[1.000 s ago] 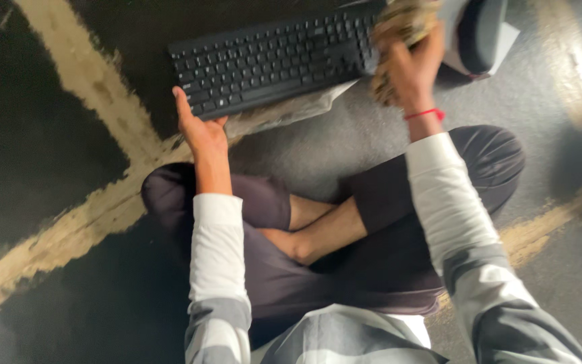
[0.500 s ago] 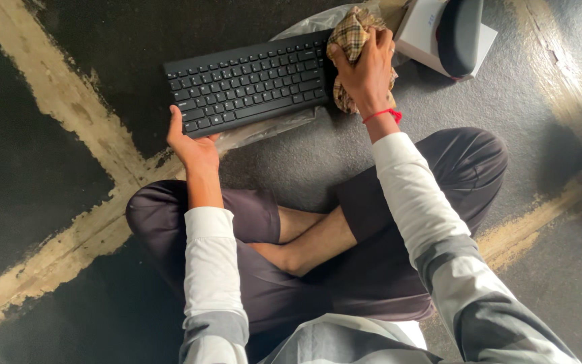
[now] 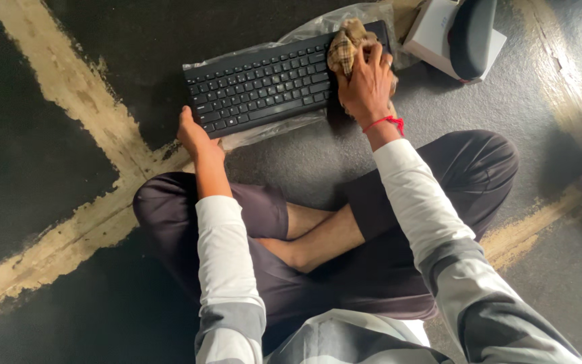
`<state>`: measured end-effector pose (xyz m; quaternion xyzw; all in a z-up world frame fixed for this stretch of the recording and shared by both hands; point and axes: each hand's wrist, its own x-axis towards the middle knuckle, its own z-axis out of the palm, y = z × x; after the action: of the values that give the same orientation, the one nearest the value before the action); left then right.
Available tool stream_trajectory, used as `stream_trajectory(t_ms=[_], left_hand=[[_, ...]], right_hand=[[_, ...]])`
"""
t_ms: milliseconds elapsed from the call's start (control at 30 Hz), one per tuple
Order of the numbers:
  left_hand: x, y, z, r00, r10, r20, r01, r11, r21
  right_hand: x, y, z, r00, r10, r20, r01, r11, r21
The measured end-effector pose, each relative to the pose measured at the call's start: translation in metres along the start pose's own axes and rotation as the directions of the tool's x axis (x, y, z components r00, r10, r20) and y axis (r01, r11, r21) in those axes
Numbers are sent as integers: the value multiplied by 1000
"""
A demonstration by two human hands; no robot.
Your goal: The person sits on the floor and wipes a black computer keyboard with a plaid cloth. They clean the bottom, sides, and top of the keyboard, then place it into a clear plastic bag and wipe the exterior of the bag.
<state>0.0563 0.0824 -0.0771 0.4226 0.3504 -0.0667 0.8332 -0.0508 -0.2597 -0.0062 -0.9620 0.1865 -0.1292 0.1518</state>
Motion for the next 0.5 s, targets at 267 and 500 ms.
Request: stream_trajectory(t_ms=[267, 500], left_hand=[[-14, 0, 8, 989, 40, -145, -26, 995, 99], [-28, 7, 18, 983, 25, -184, -4, 993, 118]], right_hand=[[28, -20, 25, 985, -124, -121, 109, 986, -124], [28, -134, 59, 918, -393, 56, 393, 919, 23]])
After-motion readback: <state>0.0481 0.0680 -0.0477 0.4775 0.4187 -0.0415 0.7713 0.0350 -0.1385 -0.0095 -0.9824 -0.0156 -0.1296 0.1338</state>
